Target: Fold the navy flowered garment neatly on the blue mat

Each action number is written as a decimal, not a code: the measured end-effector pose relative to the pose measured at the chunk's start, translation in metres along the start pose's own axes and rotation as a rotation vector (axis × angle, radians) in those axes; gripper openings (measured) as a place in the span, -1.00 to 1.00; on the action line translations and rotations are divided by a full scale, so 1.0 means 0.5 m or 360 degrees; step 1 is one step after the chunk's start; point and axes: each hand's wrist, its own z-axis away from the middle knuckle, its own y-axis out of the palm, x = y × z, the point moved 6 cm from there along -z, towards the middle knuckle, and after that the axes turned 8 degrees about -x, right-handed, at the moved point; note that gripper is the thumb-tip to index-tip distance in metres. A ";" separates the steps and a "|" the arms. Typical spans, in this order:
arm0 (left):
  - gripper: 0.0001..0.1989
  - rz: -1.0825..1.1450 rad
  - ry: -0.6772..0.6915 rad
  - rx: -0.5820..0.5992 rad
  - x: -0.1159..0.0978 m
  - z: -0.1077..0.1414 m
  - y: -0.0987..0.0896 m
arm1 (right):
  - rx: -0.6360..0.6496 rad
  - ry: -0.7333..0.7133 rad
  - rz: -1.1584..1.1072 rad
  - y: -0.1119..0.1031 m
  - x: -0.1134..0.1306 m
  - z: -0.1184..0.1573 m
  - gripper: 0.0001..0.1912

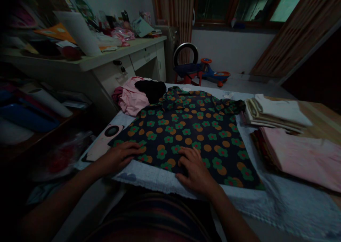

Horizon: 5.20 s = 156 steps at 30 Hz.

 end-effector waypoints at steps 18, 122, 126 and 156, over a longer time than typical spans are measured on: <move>-0.78 -0.0381 0.0055 -0.0343 -0.001 0.046 0.003 | 0.0004 -0.0006 -0.0156 0.000 0.004 0.005 -0.93; -0.59 -0.0359 -0.0181 -0.0200 0.060 -0.115 0.019 | -0.0195 0.0073 0.0498 0.031 -0.023 -0.008 -0.52; -0.59 0.0001 0.0022 -0.0140 -0.005 -0.078 0.013 | -0.0209 0.0071 0.0484 0.032 -0.023 -0.007 -0.52; -0.74 0.0107 0.0068 0.0128 -0.148 -0.082 0.065 | -0.0081 0.0245 0.0046 -0.011 -0.053 0.001 -0.73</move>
